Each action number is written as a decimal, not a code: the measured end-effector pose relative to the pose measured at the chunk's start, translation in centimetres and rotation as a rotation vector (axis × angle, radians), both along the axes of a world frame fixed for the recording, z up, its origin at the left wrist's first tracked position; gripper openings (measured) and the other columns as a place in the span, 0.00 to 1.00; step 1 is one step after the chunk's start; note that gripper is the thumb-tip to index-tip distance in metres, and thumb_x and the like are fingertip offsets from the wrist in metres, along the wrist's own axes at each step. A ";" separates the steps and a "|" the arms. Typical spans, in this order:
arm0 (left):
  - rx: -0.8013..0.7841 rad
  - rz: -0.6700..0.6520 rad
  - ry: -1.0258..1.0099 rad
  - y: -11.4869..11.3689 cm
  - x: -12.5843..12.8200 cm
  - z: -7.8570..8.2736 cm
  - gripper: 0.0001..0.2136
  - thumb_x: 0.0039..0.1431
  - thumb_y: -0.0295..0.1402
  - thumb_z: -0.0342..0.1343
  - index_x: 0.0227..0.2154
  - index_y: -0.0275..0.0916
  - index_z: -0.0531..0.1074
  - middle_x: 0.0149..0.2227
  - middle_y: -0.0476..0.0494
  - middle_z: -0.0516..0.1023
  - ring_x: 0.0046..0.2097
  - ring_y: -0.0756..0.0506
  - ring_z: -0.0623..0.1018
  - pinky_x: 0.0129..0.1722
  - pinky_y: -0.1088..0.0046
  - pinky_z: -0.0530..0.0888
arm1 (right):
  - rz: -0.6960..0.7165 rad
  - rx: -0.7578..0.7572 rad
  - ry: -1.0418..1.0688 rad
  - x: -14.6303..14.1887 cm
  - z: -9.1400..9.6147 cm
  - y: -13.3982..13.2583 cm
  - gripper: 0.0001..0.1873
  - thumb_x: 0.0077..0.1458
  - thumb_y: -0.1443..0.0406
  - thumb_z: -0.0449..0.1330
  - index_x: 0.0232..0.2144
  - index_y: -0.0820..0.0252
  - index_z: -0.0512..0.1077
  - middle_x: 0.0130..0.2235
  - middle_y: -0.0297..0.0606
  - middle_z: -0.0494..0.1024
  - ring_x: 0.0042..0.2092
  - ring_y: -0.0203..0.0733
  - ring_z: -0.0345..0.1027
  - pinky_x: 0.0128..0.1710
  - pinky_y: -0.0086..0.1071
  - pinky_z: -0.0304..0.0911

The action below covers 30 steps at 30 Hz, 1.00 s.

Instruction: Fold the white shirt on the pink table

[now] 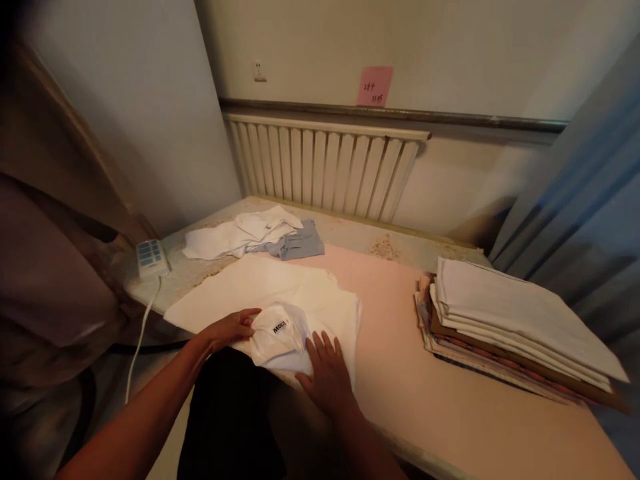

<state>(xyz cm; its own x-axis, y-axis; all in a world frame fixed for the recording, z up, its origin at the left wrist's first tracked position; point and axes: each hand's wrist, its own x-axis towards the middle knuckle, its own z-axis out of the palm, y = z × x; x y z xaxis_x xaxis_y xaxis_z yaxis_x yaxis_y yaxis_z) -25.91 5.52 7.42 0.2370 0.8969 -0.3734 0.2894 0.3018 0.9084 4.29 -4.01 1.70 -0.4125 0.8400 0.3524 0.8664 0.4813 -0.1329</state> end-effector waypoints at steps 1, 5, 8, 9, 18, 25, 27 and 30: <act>0.011 0.000 0.032 -0.1 0.0 -0.1 0.37 0.38 0.32 0.62 0.57 0.36 0.62 0.31 0.51 0.70 0.33 0.49 0.72 0.34 0.74 0.70 | 0.000 0.001 -0.002 0.0 0.1 0.0 0.37 0.56 0.48 0.56 0.63 0.56 0.55 0.66 0.41 0.55 0.67 0.54 0.43 0.64 0.52 0.41; 0.061 0.010 0.188 0.0 0.3 -0.8 0.35 0.42 0.29 0.59 0.59 0.37 0.61 0.32 0.50 0.73 0.33 0.48 0.73 0.33 0.74 0.70 | 0.000 -0.002 -0.007 0.1 0.2 0.0 0.37 0.56 0.49 0.56 0.63 0.56 0.55 0.66 0.41 0.55 0.67 0.54 0.43 0.64 0.51 0.41; 0.094 0.026 0.337 0.3 0.7 -1.2 0.33 0.43 0.25 0.56 0.57 0.35 0.63 0.35 0.47 0.75 0.34 0.47 0.74 0.34 0.72 0.70 | -0.001 0.008 -0.007 0.1 0.0 0.0 0.38 0.56 0.48 0.56 0.63 0.56 0.55 0.65 0.41 0.56 0.67 0.53 0.43 0.64 0.51 0.41; 0.110 0.038 0.390 0.4 0.9 -1.4 0.32 0.42 0.23 0.56 0.56 0.34 0.64 0.36 0.45 0.75 0.36 0.45 0.75 0.36 0.71 0.70 | -0.002 0.013 -0.008 0.1 -0.1 0.0 0.38 0.56 0.48 0.56 0.63 0.57 0.55 0.65 0.41 0.56 0.67 0.53 0.43 0.64 0.50 0.41; 0.255 0.175 0.582 -1.2 2.0 -1.8 0.15 0.54 0.27 0.51 0.45 0.40 0.70 0.50 0.38 0.73 0.54 0.40 0.70 0.53 0.65 0.64 | -0.013 -0.022 -0.007 0.0 0.3 0.0 0.39 0.55 0.47 0.56 0.63 0.57 0.55 0.66 0.41 0.56 0.67 0.53 0.42 0.65 0.51 0.40; -0.034 0.261 0.356 0.0 0.9 -0.9 0.11 0.58 0.37 0.46 0.38 0.37 0.69 0.32 0.43 0.76 0.30 0.47 0.77 0.32 0.71 0.73 | -0.006 -0.030 0.005 0.0 0.2 0.0 0.38 0.55 0.49 0.57 0.63 0.59 0.56 0.65 0.43 0.57 0.66 0.54 0.44 0.65 0.51 0.40; -0.086 0.259 0.271 -0.1 1.0 -0.6 0.13 0.57 0.43 0.47 0.36 0.39 0.68 0.31 0.45 0.76 0.29 0.48 0.76 0.31 0.72 0.73 | 0.000 -0.032 0.009 0.0 0.2 0.1 0.38 0.55 0.49 0.57 0.63 0.59 0.56 0.65 0.43 0.57 0.67 0.54 0.44 0.65 0.51 0.40; -0.136 0.231 0.185 -0.3 1.1 -0.3 0.17 0.53 0.49 0.52 0.34 0.39 0.67 0.27 0.50 0.73 0.26 0.50 0.74 0.30 0.73 0.74 | 0.004 -0.027 0.009 0.0 0.1 0.1 0.38 0.55 0.48 0.56 0.63 0.59 0.56 0.65 0.43 0.58 0.66 0.54 0.44 0.65 0.51 0.40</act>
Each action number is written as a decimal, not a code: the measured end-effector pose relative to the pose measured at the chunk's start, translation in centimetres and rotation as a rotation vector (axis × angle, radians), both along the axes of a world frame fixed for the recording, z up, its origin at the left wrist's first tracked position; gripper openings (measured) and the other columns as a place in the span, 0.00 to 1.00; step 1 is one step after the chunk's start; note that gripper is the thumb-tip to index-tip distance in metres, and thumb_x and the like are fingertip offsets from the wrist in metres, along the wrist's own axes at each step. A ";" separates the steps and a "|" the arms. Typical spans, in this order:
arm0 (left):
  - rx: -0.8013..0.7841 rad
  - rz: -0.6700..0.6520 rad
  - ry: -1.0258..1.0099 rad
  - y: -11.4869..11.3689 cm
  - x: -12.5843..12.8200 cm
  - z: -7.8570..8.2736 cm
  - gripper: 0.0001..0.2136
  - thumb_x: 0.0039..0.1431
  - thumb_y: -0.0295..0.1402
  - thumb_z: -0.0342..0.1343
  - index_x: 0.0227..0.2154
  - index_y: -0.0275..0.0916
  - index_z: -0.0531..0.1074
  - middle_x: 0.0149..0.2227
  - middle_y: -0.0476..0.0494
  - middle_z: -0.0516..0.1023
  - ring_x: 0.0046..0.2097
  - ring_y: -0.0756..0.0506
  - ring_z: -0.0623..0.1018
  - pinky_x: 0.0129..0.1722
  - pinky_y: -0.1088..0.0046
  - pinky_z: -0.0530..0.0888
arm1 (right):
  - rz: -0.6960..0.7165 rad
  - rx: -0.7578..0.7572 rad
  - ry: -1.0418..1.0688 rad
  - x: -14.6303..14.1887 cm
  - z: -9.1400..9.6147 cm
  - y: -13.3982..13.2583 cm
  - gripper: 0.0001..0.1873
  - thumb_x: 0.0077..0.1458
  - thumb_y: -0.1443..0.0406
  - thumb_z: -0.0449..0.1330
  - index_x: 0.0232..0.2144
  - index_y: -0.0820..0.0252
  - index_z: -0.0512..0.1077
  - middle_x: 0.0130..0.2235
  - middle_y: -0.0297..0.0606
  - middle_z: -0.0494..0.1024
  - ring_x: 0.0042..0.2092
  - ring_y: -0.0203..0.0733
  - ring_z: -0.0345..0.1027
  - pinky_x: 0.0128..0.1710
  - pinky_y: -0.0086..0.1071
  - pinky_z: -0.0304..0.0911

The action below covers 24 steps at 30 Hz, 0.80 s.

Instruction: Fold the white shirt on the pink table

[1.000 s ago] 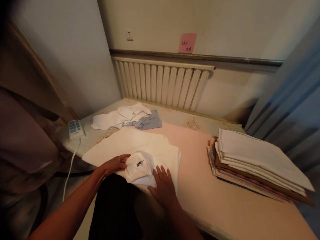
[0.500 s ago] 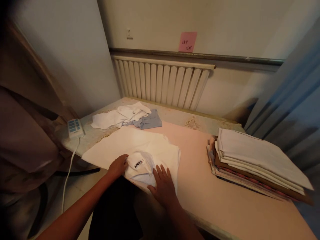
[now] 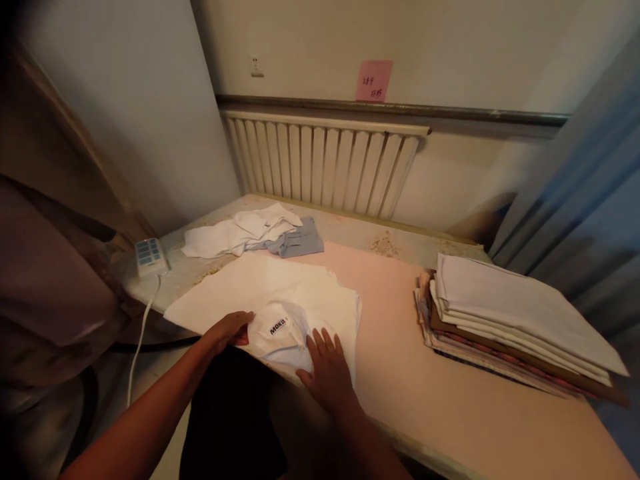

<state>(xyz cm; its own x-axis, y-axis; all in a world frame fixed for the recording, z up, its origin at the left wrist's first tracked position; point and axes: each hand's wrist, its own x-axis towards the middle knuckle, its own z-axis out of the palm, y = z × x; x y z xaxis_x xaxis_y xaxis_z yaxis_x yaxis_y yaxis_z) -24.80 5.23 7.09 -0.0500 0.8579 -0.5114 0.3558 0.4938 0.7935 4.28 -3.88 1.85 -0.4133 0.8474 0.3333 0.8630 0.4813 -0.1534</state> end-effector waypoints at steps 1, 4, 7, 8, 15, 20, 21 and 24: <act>-0.014 -0.013 -0.019 0.0 0.0 0.0 0.17 0.51 0.49 0.54 0.34 0.39 0.67 0.25 0.51 0.72 0.25 0.50 0.73 0.29 0.73 0.73 | -0.001 0.002 0.000 0.0 0.0 0.0 0.38 0.55 0.48 0.56 0.63 0.59 0.56 0.65 0.43 0.58 0.66 0.54 0.44 0.65 0.51 0.40; -0.057 -0.067 -0.054 0.3 -0.1 0.0 0.18 0.45 0.45 0.61 0.35 0.39 0.67 0.21 0.54 0.70 0.22 0.51 0.71 0.25 0.74 0.72 | -0.006 0.008 0.004 0.0 0.1 -0.1 0.37 0.56 0.48 0.56 0.62 0.59 0.57 0.65 0.43 0.58 0.66 0.54 0.44 0.65 0.51 0.40; -0.095 -0.125 -0.087 0.8 -0.4 -0.2 0.18 0.42 0.40 0.64 0.35 0.39 0.69 0.21 0.52 0.71 0.21 0.50 0.72 0.23 0.74 0.72 | -0.002 0.021 0.006 0.0 0.2 -0.1 0.37 0.55 0.49 0.57 0.62 0.59 0.57 0.64 0.43 0.58 0.66 0.54 0.45 0.64 0.51 0.41; -0.104 -0.139 -0.099 0.9 -0.6 -0.3 0.17 0.42 0.38 0.63 0.36 0.38 0.69 0.21 0.52 0.72 0.21 0.49 0.72 0.23 0.73 0.72 | -0.001 0.025 0.005 0.0 0.2 -0.1 0.37 0.55 0.49 0.57 0.62 0.59 0.57 0.64 0.44 0.59 0.66 0.54 0.45 0.64 0.51 0.41; -0.135 -0.133 -0.176 0.9 -0.7 -0.8 0.14 0.43 0.31 0.59 0.36 0.39 0.70 0.21 0.53 0.72 0.23 0.50 0.73 0.26 0.73 0.73 | -0.006 0.028 -0.002 0.0 0.0 -0.1 0.38 0.55 0.49 0.58 0.62 0.58 0.57 0.64 0.44 0.59 0.66 0.54 0.45 0.64 0.51 0.40; -0.153 -0.091 -0.216 1.0 -0.4 -0.6 0.14 0.42 0.29 0.58 0.36 0.39 0.68 0.21 0.54 0.72 0.22 0.51 0.73 0.28 0.73 0.75 | -0.010 0.023 -0.002 0.0 0.1 -0.1 0.38 0.55 0.48 0.57 0.62 0.58 0.57 0.64 0.44 0.58 0.66 0.54 0.45 0.64 0.52 0.40; -0.151 -0.085 -0.224 0.9 -0.4 -0.5 0.14 0.42 0.29 0.58 0.36 0.39 0.68 0.21 0.54 0.72 0.22 0.51 0.73 0.28 0.73 0.76 | -0.009 0.017 -0.002 0.0 0.1 -0.1 0.38 0.55 0.47 0.56 0.62 0.58 0.57 0.64 0.44 0.58 0.66 0.54 0.45 0.64 0.52 0.41; -0.132 -0.067 -0.250 0.8 -0.5 -0.4 0.16 0.42 0.33 0.59 0.37 0.38 0.67 0.23 0.53 0.73 0.23 0.51 0.74 0.29 0.71 0.76 | -0.005 0.004 -0.001 0.0 0.3 -0.1 0.37 0.55 0.48 0.56 0.62 0.59 0.57 0.65 0.44 0.57 0.66 0.54 0.44 0.64 0.52 0.40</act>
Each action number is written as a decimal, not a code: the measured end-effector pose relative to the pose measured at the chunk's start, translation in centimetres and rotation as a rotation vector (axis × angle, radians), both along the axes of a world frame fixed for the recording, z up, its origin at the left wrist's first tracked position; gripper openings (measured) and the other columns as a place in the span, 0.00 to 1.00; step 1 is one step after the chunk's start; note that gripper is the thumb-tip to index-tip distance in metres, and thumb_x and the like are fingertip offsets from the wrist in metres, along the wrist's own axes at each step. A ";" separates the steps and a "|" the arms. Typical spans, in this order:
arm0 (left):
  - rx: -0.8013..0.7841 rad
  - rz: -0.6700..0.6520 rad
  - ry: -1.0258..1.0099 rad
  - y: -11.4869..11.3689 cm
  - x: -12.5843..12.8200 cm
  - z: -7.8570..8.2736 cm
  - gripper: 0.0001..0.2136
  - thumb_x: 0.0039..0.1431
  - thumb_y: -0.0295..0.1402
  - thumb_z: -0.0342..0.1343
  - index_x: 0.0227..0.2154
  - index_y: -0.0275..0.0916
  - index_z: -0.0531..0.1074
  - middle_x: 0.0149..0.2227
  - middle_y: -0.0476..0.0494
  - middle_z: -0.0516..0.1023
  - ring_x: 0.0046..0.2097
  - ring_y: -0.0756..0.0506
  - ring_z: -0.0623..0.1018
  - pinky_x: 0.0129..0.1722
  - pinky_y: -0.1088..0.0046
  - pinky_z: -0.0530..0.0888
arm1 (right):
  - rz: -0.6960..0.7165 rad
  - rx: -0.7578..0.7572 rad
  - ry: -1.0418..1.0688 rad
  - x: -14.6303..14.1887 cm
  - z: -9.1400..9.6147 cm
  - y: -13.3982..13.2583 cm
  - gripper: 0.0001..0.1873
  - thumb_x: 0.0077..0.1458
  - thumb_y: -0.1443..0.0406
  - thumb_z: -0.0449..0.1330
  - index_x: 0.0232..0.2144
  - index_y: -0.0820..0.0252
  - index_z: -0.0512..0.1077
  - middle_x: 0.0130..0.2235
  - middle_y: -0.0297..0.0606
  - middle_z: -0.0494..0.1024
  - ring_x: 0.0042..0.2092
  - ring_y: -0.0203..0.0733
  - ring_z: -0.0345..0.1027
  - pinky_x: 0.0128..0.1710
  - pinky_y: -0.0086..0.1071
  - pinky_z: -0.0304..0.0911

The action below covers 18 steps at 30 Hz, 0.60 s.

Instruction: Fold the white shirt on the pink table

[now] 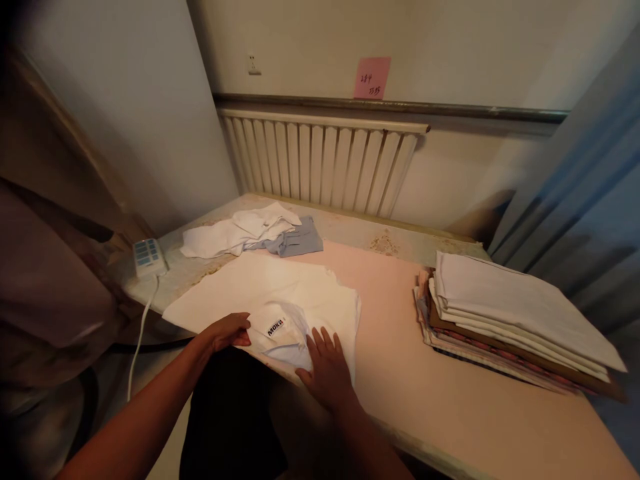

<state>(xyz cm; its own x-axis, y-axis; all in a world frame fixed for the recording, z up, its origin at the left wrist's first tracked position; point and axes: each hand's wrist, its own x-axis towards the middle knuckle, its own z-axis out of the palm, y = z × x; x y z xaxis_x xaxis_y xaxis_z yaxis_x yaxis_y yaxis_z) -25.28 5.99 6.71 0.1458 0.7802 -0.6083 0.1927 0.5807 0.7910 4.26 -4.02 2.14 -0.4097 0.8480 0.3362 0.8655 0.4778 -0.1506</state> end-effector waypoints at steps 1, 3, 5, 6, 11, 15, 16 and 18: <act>0.009 0.007 -0.008 -0.1 0.0 0.1 0.16 0.42 0.35 0.60 0.36 0.37 0.67 0.24 0.51 0.74 0.24 0.50 0.75 0.29 0.71 0.76 | 0.000 -0.001 0.001 0.0 0.1 0.0 0.37 0.55 0.48 0.56 0.62 0.59 0.57 0.65 0.45 0.58 0.66 0.54 0.44 0.64 0.52 0.40; 0.031 0.014 -0.022 -0.3 0.0 0.2 0.19 0.42 0.41 0.61 0.36 0.37 0.68 0.27 0.48 0.76 0.28 0.48 0.77 0.32 0.70 0.77 | -0.004 0.001 0.003 0.0 0.2 -0.1 0.37 0.55 0.49 0.57 0.62 0.59 0.57 0.64 0.45 0.58 0.66 0.54 0.45 0.64 0.52 0.41; 0.059 0.008 -0.025 -0.6 0.1 0.3 0.23 0.41 0.47 0.62 0.36 0.36 0.68 0.30 0.45 0.78 0.32 0.46 0.78 0.33 0.69 0.77 | -0.005 0.010 0.003 0.0 0.2 -0.1 0.37 0.55 0.49 0.57 0.62 0.59 0.57 0.64 0.45 0.59 0.66 0.54 0.45 0.64 0.52 0.41; 0.077 0.004 -0.017 -0.6 0.2 0.4 0.24 0.40 0.48 0.63 0.36 0.36 0.69 0.31 0.44 0.78 0.33 0.45 0.78 0.33 0.69 0.77 | -0.006 0.014 0.002 0.0 0.2 -0.1 0.37 0.55 0.49 0.57 0.62 0.58 0.57 0.64 0.45 0.59 0.66 0.54 0.45 0.64 0.52 0.41; 0.218 0.027 0.118 -0.6 1.2 0.3 0.21 0.39 0.43 0.64 0.35 0.37 0.69 0.29 0.48 0.76 0.29 0.47 0.76 0.28 0.73 0.73 | -0.003 0.002 0.004 0.0 0.1 0.0 0.37 0.55 0.48 0.57 0.61 0.58 0.59 0.64 0.45 0.58 0.66 0.54 0.45 0.64 0.53 0.41; 0.331 0.036 0.304 -0.5 1.5 -0.3 0.11 0.45 0.37 0.59 0.30 0.39 0.67 0.21 0.55 0.68 0.22 0.51 0.70 0.22 0.77 0.66 | -0.001 -0.020 0.006 0.0 0.2 -0.1 0.34 0.56 0.48 0.56 0.60 0.58 0.61 0.65 0.45 0.57 0.66 0.54 0.44 0.64 0.52 0.41; 0.347 0.032 0.359 -0.4 1.4 -0.5 0.09 0.46 0.35 0.58 0.28 0.39 0.66 0.20 0.56 0.67 0.22 0.51 0.69 0.22 0.77 0.65 | -0.001 -0.026 0.006 0.0 0.3 -0.1 0.34 0.56 0.48 0.56 0.60 0.59 0.61 0.65 0.44 0.57 0.67 0.54 0.44 0.64 0.52 0.40; 0.371 0.018 0.476 -0.3 1.4 -0.9 0.06 0.45 0.32 0.57 0.27 0.40 0.65 0.20 0.55 0.66 0.22 0.50 0.70 0.24 0.76 0.65 | -0.004 -0.032 0.008 0.0 0.3 -0.1 0.35 0.57 0.48 0.55 0.61 0.60 0.59 0.65 0.44 0.57 0.67 0.54 0.43 0.65 0.52 0.40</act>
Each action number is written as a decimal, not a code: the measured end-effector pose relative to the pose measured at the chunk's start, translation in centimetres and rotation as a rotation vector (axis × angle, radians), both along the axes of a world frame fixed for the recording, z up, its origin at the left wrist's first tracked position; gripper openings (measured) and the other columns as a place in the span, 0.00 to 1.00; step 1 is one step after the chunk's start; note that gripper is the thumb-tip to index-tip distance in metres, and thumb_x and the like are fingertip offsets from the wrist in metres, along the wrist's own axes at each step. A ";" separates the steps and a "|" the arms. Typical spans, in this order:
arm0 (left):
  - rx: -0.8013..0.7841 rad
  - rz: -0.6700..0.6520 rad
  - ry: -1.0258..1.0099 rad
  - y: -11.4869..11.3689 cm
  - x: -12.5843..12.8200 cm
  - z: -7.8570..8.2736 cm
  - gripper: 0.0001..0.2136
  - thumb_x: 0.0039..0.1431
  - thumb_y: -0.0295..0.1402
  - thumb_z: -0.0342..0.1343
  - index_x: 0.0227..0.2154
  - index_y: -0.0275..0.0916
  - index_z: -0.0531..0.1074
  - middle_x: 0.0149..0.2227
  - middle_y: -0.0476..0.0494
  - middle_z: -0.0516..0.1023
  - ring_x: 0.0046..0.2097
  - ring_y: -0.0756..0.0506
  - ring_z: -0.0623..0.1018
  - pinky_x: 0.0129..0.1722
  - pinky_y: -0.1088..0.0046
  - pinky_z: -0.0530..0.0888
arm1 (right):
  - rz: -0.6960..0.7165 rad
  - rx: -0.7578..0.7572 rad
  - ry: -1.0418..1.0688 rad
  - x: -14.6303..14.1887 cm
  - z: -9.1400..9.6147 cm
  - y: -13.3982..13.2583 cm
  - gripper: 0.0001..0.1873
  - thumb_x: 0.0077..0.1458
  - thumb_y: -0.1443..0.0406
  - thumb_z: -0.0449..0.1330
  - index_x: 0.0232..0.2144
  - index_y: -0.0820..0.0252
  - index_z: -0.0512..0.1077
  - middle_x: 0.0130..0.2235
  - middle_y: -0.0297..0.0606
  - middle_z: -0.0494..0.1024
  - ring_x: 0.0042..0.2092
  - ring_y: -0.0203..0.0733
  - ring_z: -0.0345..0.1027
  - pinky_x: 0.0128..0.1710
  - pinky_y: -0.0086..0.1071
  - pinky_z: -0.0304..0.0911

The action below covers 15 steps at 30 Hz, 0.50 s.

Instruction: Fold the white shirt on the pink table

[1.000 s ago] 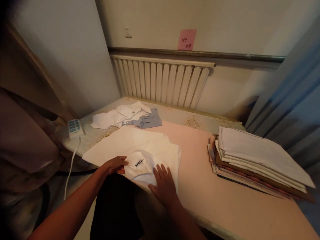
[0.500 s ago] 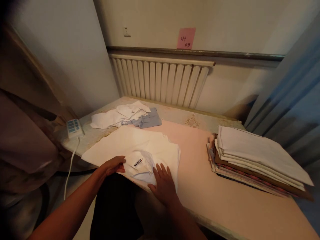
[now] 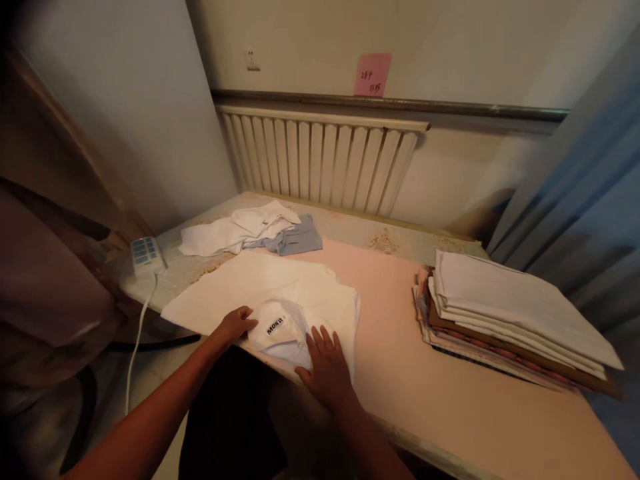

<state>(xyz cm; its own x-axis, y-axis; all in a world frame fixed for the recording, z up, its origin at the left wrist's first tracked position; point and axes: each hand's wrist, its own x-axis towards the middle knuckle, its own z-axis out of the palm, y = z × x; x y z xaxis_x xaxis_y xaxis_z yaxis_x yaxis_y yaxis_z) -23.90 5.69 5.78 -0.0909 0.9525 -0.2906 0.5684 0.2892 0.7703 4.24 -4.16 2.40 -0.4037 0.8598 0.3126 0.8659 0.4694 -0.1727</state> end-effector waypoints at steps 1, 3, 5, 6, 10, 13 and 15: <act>0.012 -0.002 0.062 0.1 0.0 -0.2 0.06 0.45 0.30 0.57 0.27 0.40 0.66 0.21 0.54 0.67 0.24 0.49 0.71 0.25 0.75 0.66 | -0.001 -0.001 0.001 0.0 0.0 0.0 0.36 0.57 0.48 0.55 0.61 0.60 0.59 0.65 0.44 0.57 0.67 0.53 0.43 0.65 0.52 0.39; 0.047 -0.012 0.183 0.2 0.0 -0.3 0.08 0.43 0.28 0.57 0.29 0.39 0.67 0.25 0.50 0.71 0.31 0.46 0.74 0.31 0.73 0.67 | -0.003 0.000 -0.001 0.0 -0.1 0.0 0.37 0.56 0.48 0.55 0.62 0.60 0.58 0.65 0.43 0.57 0.67 0.53 0.43 0.65 0.51 0.40; 0.104 -0.034 0.284 0.2 0.3 -0.2 0.13 0.43 0.26 0.57 0.35 0.39 0.69 0.32 0.45 0.74 0.39 0.42 0.74 0.38 0.70 0.68 | -0.005 0.000 -0.004 0.0 -0.1 0.0 0.37 0.56 0.49 0.56 0.62 0.60 0.57 0.65 0.43 0.57 0.67 0.53 0.43 0.65 0.51 0.40; 0.137 -0.047 0.324 0.2 0.5 -0.1 0.16 0.43 0.26 0.57 0.39 0.39 0.70 0.37 0.42 0.74 0.43 0.40 0.74 0.41 0.68 0.68 | -0.006 -0.001 -0.005 0.0 -0.2 0.1 0.37 0.56 0.49 0.56 0.62 0.60 0.57 0.65 0.43 0.57 0.67 0.53 0.43 0.65 0.51 0.40; 0.304 -0.116 0.424 -0.1 1.8 0.8 0.25 0.50 0.27 0.54 0.53 0.36 0.64 0.52 0.34 0.68 0.56 0.37 0.66 0.54 0.61 0.62 | -0.010 -0.005 0.012 0.1 -0.1 0.0 0.40 0.57 0.47 0.54 0.64 0.61 0.53 0.65 0.42 0.56 0.67 0.51 0.42 0.66 0.49 0.38; 0.448 -0.211 0.434 0.0 2.9 1.3 0.26 0.54 0.28 0.52 0.57 0.37 0.60 0.56 0.37 0.65 0.58 0.40 0.62 0.59 0.63 0.59 | -0.006 0.003 0.014 0.1 -0.1 0.0 0.41 0.56 0.47 0.55 0.65 0.60 0.51 0.65 0.42 0.57 0.67 0.51 0.42 0.66 0.49 0.38; 0.596 -0.286 0.433 0.4 3.6 1.3 0.24 0.56 0.27 0.51 0.57 0.39 0.61 0.55 0.38 0.66 0.57 0.41 0.63 0.59 0.61 0.61 | -0.005 0.008 0.012 0.1 -0.1 0.0 0.41 0.56 0.47 0.55 0.65 0.60 0.51 0.65 0.43 0.57 0.67 0.52 0.43 0.65 0.50 0.39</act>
<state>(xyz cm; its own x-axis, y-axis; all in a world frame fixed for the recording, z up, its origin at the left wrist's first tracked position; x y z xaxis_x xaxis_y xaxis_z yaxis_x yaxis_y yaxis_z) -20.34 6.11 7.07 0.1930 0.9399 0.2818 0.8429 -0.3058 0.4427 4.35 -4.13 2.31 -0.3960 0.8592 0.3239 0.8660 0.4667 -0.1793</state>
